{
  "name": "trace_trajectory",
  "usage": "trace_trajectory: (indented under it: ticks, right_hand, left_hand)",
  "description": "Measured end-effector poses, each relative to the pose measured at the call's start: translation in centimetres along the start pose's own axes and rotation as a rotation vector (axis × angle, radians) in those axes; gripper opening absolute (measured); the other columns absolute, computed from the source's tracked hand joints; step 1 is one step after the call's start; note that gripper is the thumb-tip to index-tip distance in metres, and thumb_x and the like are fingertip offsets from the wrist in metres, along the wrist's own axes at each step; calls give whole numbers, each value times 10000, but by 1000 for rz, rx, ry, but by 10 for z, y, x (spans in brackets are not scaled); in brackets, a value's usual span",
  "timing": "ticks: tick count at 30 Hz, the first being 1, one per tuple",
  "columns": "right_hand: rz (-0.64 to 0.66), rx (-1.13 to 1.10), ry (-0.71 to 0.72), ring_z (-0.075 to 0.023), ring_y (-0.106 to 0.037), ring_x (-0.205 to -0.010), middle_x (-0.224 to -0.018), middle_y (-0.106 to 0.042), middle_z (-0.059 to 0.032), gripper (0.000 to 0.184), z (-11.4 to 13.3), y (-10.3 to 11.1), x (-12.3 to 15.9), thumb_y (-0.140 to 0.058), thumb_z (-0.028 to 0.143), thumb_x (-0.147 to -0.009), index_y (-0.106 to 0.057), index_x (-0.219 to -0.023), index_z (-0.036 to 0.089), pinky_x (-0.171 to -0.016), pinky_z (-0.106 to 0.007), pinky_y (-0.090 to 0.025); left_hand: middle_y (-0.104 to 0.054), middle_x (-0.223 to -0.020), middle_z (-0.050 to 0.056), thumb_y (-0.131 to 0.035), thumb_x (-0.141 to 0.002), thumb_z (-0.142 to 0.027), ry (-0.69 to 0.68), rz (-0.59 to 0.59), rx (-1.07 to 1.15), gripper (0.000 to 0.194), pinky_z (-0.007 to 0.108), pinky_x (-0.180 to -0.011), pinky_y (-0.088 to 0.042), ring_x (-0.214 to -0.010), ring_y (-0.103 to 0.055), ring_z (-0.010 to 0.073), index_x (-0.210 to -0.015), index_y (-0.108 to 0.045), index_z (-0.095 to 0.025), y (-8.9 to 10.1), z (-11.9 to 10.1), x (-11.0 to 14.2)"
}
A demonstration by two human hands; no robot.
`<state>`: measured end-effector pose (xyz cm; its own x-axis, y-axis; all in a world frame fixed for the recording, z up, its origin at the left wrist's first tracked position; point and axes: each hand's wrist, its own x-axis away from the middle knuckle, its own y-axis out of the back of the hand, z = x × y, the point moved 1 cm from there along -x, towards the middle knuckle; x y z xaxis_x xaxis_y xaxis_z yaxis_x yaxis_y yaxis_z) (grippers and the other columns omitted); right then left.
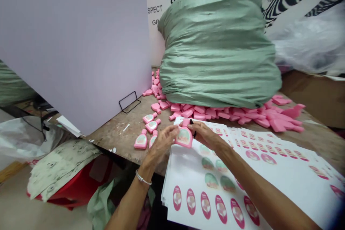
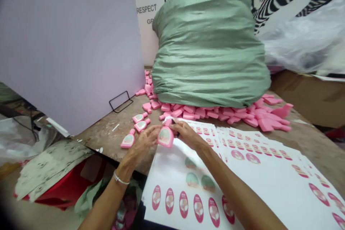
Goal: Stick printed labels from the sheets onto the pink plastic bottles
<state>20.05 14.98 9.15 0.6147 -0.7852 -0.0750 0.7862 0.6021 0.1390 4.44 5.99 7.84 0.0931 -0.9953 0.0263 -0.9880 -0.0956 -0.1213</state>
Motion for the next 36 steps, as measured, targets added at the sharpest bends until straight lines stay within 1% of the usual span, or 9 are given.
trace_trajectory:
  ticks: [2,4,9,12,17,23,30,33,36]
  right_hand:
    - [104,-26,-36,-94,-408,-574,-647,-465,45,327,-2,-2,9,-540,505,-803,-522,-750,183,-594,-242,-391]
    - [97,156,-61,-95,-417,-589,-660,-460,44,349,-5,-9,5,-475,523,-841,-509,-765,184,-586,-232,-379]
    - [9,692,-104,-146,-515,-628,-666,-554,-13,293,-17,-58,-37,-470,438,-848,-552,-769,168,-572,-258,-362]
    - [49,834,-157,-223,-607,-729,-771,-652,-103,237,-23,-96,-63,-520,362,-813,-616,-842,147,-613,-298,-390]
    - [168,972,-235,-286,-650,-881,-934,-695,-199,335,-29,-136,-76,-474,363,-840,-666,-943,109,-709,-334,-426]
    - [329,916,-151,-251,-648,-821,-913,-699,-154,388,-31,-186,-48,-392,425,-882,-637,-957,134,-655,-301,-390]
    - [549,804,-65,-238,-662,-815,-897,-705,-114,360,-20,-234,19,-462,420,-877,-557,-1088,144,-646,-282,-377]
    - [634,818,-104,-248,-668,-833,-869,-708,-108,334,-17,-233,36,-476,439,-880,-588,-1031,162,-661,-287,-387]
    - [616,853,-117,-240,-674,-853,-884,-715,-88,250,-20,-240,55,-443,366,-907,-627,-963,206,-687,-292,-408]
  left_hand:
    - [-669,-899,80,-576,-826,-501,-4,59,-105,425,264,-698,-478,-762,-620,164,-1038,-639,-138,-11,5,1]
    - [-671,-868,84,-528,-856,-463,-65,-75,-340,376,285,-710,-482,-760,-614,177,-976,-649,-128,1,10,-2]
    - [-607,-1162,155,-413,-880,-272,-150,-435,-611,275,414,-1016,-350,-1162,-491,262,-1014,-612,-137,95,0,-40]
    - [-625,-1175,117,-500,-822,-227,-145,-365,-649,204,366,-1031,-345,-1188,-486,244,-959,-638,-168,133,-7,-74]
    - [-687,-850,26,-514,-835,-322,-36,-162,-618,224,295,-785,-470,-878,-591,205,-824,-670,-161,152,14,-84]
    - [-695,-956,27,-428,-902,-386,6,-129,-582,370,273,-866,-440,-941,-600,189,-951,-715,-158,192,39,6]
    - [-714,-928,83,-276,-956,-455,92,-378,-644,544,319,-858,-474,-896,-640,210,-930,-719,-141,204,54,144]
    - [-702,-793,93,-332,-942,-425,229,-441,-731,501,350,-793,-500,-793,-649,223,-806,-714,-130,202,82,174]
    - [-657,-1059,133,-572,-841,-336,326,-548,-890,271,426,-961,-418,-1057,-573,293,-971,-687,-128,198,116,177]
